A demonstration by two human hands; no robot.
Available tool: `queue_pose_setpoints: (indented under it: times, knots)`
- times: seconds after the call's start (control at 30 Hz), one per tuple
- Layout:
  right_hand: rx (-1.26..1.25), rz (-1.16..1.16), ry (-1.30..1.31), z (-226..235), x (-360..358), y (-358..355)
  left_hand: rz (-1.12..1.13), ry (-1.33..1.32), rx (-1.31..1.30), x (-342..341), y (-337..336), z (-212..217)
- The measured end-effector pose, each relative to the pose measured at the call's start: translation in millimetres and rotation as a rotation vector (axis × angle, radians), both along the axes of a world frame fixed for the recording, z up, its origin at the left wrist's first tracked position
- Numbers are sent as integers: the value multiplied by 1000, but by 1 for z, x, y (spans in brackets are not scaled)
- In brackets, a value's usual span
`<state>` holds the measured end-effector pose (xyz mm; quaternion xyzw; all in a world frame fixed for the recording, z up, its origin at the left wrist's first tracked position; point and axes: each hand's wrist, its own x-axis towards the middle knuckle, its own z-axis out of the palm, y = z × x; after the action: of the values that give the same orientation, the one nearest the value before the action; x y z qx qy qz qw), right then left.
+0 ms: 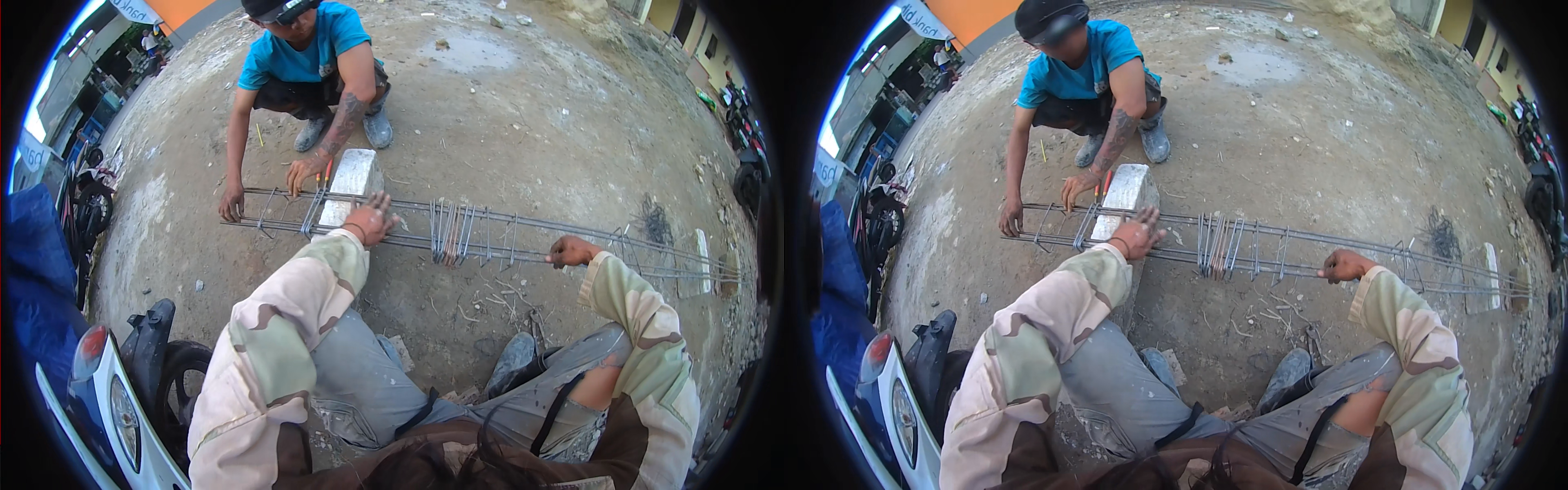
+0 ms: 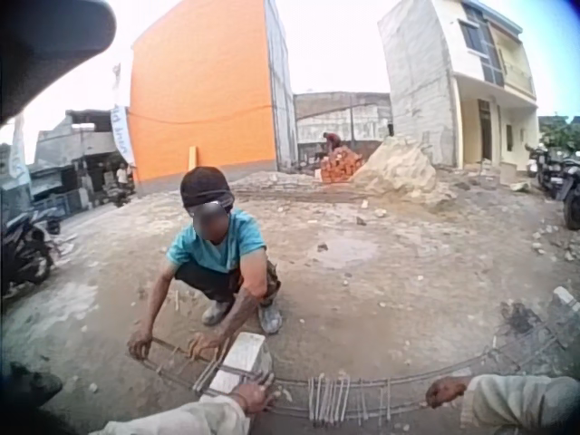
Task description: The person assembles a rebar cage by sliding metal stirrups onto rebar rods, spacing the stirrups along the rods, and securing them with wire using pliers.
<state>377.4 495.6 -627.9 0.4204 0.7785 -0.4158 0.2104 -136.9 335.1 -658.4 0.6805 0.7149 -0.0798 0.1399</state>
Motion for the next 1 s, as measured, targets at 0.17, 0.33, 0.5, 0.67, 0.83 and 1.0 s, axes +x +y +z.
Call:
queue_pose_setpoints:
  times: [0.17,0.33,0.5,0.67,0.83,1.0]
  knots:
    - [73,73,-75,6,1,-11,27,12,59,18,-5,-8]
    - [92,22,-24,1,8,-12,1,122,94,23,-15,-6]
    - [112,73,-76,-8,20,1,-43,35,131,24,-3,-2]
    - [185,138,-62,-6,4,-1,-90,203,225,11,-10,-16]
    - [165,65,57,-25,36,10,-37,142,255,20,6,-9]
    - [314,102,121,-38,56,16,-96,-80,475,5,27,-18]
